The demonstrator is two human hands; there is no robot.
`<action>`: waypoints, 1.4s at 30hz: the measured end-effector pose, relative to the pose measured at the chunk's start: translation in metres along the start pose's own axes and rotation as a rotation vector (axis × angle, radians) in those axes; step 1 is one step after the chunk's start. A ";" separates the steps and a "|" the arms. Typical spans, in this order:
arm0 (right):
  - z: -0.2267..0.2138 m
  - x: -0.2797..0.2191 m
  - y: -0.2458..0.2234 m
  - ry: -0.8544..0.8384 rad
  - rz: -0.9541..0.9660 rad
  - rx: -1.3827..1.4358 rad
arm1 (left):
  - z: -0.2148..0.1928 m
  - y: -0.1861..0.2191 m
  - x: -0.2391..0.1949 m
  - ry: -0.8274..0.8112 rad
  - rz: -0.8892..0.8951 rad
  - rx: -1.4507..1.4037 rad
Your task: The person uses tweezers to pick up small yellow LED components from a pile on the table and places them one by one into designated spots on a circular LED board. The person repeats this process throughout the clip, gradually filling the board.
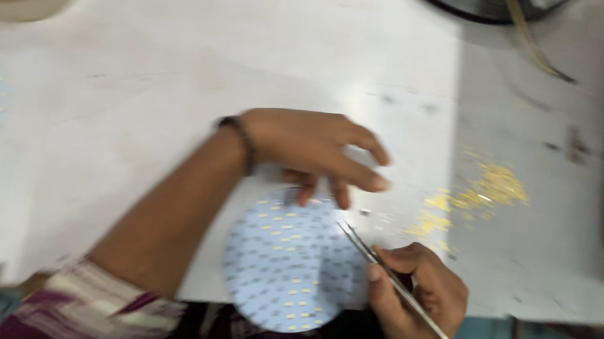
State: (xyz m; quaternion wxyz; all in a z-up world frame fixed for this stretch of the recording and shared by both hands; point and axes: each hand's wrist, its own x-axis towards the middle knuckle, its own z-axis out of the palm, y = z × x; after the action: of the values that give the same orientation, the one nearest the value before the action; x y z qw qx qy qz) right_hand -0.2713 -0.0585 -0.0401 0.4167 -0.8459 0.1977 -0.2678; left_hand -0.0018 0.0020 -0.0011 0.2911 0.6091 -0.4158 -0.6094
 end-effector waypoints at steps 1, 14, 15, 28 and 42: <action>-0.014 -0.004 0.009 0.037 0.044 -0.009 | 0.000 0.001 0.001 0.004 -0.011 0.021; -0.090 -0.009 0.043 -0.158 0.050 -0.184 | 0.000 0.013 0.004 -0.014 -0.090 0.046; -0.086 -0.007 0.044 -0.149 0.041 -0.184 | 0.000 0.013 0.004 -0.011 -0.092 0.044; -0.066 0.011 0.044 -0.011 0.139 -0.190 | 0.001 0.013 0.005 0.001 -0.128 0.049; -0.067 0.008 0.044 -0.008 0.197 -0.139 | -0.002 0.007 0.005 -0.004 -0.051 0.047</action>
State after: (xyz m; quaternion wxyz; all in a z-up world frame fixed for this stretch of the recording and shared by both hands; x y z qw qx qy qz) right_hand -0.3111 -0.1281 -0.0394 0.3822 -0.8503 0.2961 -0.2079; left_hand -0.0015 -0.0057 0.0027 0.2601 0.6249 -0.4147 -0.6082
